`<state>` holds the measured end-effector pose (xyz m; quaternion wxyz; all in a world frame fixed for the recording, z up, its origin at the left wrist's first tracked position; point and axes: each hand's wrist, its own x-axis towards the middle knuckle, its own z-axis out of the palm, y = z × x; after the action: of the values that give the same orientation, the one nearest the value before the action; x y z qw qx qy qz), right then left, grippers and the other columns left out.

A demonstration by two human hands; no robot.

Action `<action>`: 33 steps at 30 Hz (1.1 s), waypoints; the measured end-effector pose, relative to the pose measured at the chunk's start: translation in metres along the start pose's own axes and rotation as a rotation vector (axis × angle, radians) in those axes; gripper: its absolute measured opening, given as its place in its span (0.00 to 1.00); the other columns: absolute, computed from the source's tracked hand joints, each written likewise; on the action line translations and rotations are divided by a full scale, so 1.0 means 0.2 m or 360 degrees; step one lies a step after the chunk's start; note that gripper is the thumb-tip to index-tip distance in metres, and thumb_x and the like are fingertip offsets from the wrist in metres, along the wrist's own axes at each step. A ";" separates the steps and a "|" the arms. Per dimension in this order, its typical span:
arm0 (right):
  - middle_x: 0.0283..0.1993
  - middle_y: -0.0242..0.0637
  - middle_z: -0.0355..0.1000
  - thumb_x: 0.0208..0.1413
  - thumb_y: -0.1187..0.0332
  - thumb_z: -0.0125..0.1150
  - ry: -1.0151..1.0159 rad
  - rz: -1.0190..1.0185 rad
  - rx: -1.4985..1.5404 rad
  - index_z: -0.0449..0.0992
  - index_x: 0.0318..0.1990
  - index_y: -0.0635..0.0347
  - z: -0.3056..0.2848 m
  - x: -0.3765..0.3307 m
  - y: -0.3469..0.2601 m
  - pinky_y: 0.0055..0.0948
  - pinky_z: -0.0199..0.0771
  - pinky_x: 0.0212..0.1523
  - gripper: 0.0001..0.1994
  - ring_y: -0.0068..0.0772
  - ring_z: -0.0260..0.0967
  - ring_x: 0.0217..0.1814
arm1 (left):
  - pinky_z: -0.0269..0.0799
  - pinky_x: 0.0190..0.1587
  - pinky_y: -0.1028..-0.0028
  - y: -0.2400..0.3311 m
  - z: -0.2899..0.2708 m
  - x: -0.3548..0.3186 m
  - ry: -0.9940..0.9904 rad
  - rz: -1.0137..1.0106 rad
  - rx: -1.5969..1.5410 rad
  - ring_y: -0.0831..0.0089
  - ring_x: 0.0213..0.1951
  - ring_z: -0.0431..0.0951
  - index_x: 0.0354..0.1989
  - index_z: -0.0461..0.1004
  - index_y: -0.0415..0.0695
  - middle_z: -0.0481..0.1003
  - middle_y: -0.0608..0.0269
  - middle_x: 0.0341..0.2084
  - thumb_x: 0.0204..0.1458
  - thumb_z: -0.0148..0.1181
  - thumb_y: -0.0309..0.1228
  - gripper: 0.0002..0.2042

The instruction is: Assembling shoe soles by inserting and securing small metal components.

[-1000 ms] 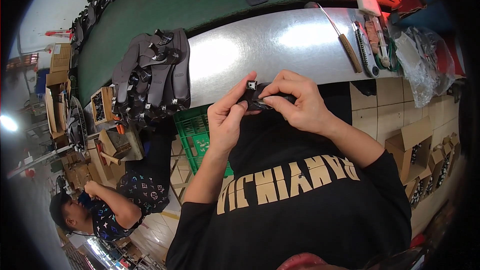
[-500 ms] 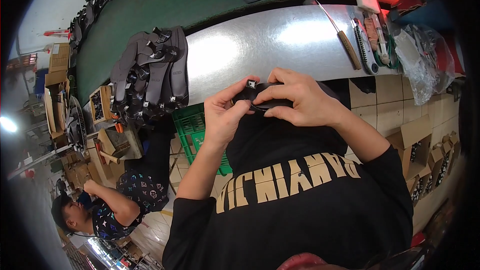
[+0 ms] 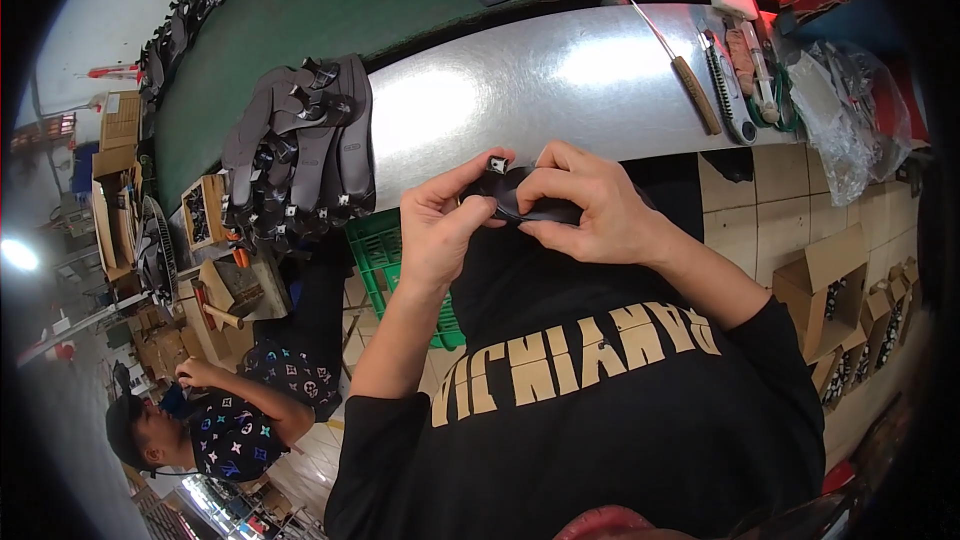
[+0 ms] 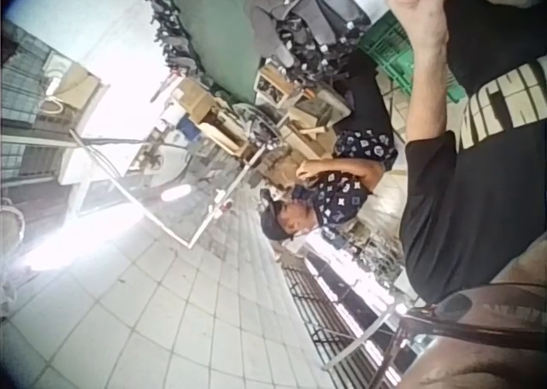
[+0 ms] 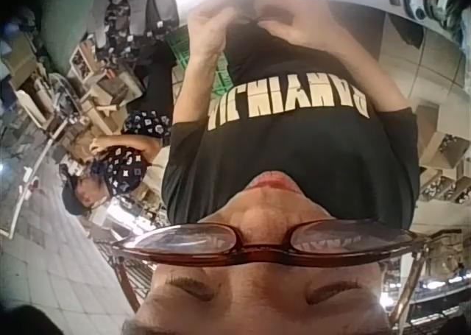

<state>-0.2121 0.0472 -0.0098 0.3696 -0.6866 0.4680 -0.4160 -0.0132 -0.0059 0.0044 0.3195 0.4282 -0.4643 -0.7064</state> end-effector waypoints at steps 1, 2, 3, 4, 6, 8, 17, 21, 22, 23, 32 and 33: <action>0.33 0.35 0.66 0.39 0.70 0.71 0.0067 -0.0080 -0.0048 0.76 0.34 0.54 0.00 0.00 0.00 0.30 0.68 0.32 0.12 0.36 0.69 0.33 | 0.80 0.35 0.81 0.01 0.00 0.00 -0.0013 -0.0053 -0.0038 0.75 0.40 0.80 0.52 0.74 0.34 0.76 0.53 0.48 0.46 0.50 0.13 0.22; 0.33 0.36 0.66 0.38 0.71 0.72 0.0134 -0.0161 -0.0096 0.76 0.33 0.56 0.01 -0.01 0.00 0.28 0.67 0.31 0.13 0.34 0.68 0.32 | 0.80 0.35 0.81 0.02 0.00 0.01 -0.0016 -0.0050 -0.0037 0.75 0.40 0.80 0.52 0.74 0.34 0.76 0.53 0.48 0.46 0.50 0.13 0.22; 0.33 0.36 0.66 0.38 0.71 0.72 0.0136 -0.0163 -0.0097 0.76 0.33 0.56 0.02 -0.01 0.01 0.28 0.67 0.31 0.13 0.34 0.68 0.32 | 0.81 0.35 0.81 0.02 -0.01 0.01 -0.0013 -0.0161 -0.0162 0.74 0.40 0.80 0.53 0.73 0.34 0.76 0.52 0.49 0.46 0.49 0.14 0.22; 0.34 0.36 0.66 0.37 0.71 0.72 0.0208 -0.0264 -0.0188 0.77 0.34 0.55 0.02 -0.02 0.01 0.29 0.68 0.30 0.13 0.35 0.68 0.32 | 0.81 0.35 0.80 0.03 -0.01 0.01 -0.0010 -0.0271 -0.0287 0.74 0.40 0.81 0.53 0.73 0.34 0.75 0.52 0.50 0.47 0.48 0.14 0.22; 0.35 0.37 0.67 0.37 0.71 0.72 0.0282 -0.0369 -0.0281 0.77 0.34 0.55 0.02 -0.02 0.01 0.29 0.68 0.29 0.13 0.36 0.69 0.32 | 0.81 0.35 0.80 0.02 -0.02 0.01 -0.0059 -0.0297 -0.0377 0.73 0.41 0.80 0.55 0.71 0.35 0.74 0.51 0.52 0.49 0.48 0.16 0.22; 0.34 0.37 0.68 0.38 0.72 0.71 0.0298 -0.0474 -0.0354 0.77 0.35 0.56 0.01 -0.02 0.01 0.30 0.69 0.28 0.13 0.37 0.70 0.31 | 0.82 0.34 0.80 0.03 -0.02 0.00 -0.0107 -0.0323 -0.0468 0.73 0.42 0.80 0.57 0.69 0.35 0.72 0.51 0.54 0.52 0.48 0.18 0.22; 0.26 0.39 0.71 0.47 0.72 0.67 0.0327 -0.0132 -0.0212 0.73 0.32 0.58 -0.02 -0.04 -0.02 0.34 0.68 0.27 0.08 0.40 0.71 0.26 | 0.75 0.28 0.80 -0.01 -0.02 0.02 -0.0109 -0.0292 -0.0065 0.82 0.34 0.75 0.52 0.71 0.38 0.76 0.62 0.39 0.60 0.44 0.29 0.15; 0.23 0.37 0.70 0.46 0.72 0.67 0.0397 -0.0159 -0.0289 0.70 0.29 0.58 0.01 -0.03 0.00 0.33 0.68 0.26 0.09 0.39 0.71 0.25 | 0.72 0.25 0.81 0.01 0.00 0.03 -0.0149 -0.0366 -0.0004 0.82 0.31 0.74 0.49 0.73 0.39 0.77 0.64 0.36 0.59 0.42 0.28 0.14; 0.23 0.37 0.70 0.46 0.72 0.67 0.0422 -0.0196 -0.0319 0.71 0.28 0.58 0.02 -0.02 0.00 0.33 0.68 0.25 0.09 0.40 0.71 0.25 | 0.73 0.24 0.80 0.00 0.01 0.03 -0.0112 -0.0332 0.0031 0.81 0.30 0.75 0.48 0.72 0.36 0.76 0.62 0.34 0.59 0.42 0.27 0.15; 0.23 0.36 0.70 0.46 0.72 0.67 0.0447 -0.0233 -0.0348 0.71 0.28 0.58 0.03 -0.02 0.00 0.33 0.68 0.25 0.09 0.40 0.71 0.25 | 0.74 0.24 0.79 -0.01 0.02 0.03 -0.0076 -0.0298 0.0066 0.80 0.29 0.76 0.48 0.72 0.34 0.76 0.60 0.32 0.58 0.42 0.27 0.15; 0.22 0.38 0.70 0.45 0.74 0.70 0.0367 -0.0096 -0.0293 0.71 0.28 0.61 0.06 -0.04 0.06 0.29 0.67 0.24 0.10 0.38 0.69 0.22 | 0.74 0.32 0.80 -0.07 0.04 -0.02 -0.0104 -0.0188 0.0278 0.84 0.34 0.73 0.45 0.74 0.37 0.75 0.66 0.35 0.59 0.48 0.25 0.10; 0.22 0.38 0.70 0.45 0.74 0.70 0.0371 -0.0098 -0.0299 0.71 0.28 0.61 0.06 -0.04 0.05 0.29 0.67 0.24 0.10 0.38 0.69 0.22 | 0.74 0.32 0.80 -0.07 0.04 -0.03 -0.0109 -0.0183 0.0277 0.84 0.34 0.73 0.45 0.74 0.37 0.75 0.66 0.35 0.59 0.48 0.25 0.10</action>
<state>-0.2067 0.0529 -0.0256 0.2337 -0.6792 0.5233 -0.4584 -0.0181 0.0061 -0.0050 0.2239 0.4559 -0.5093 -0.6947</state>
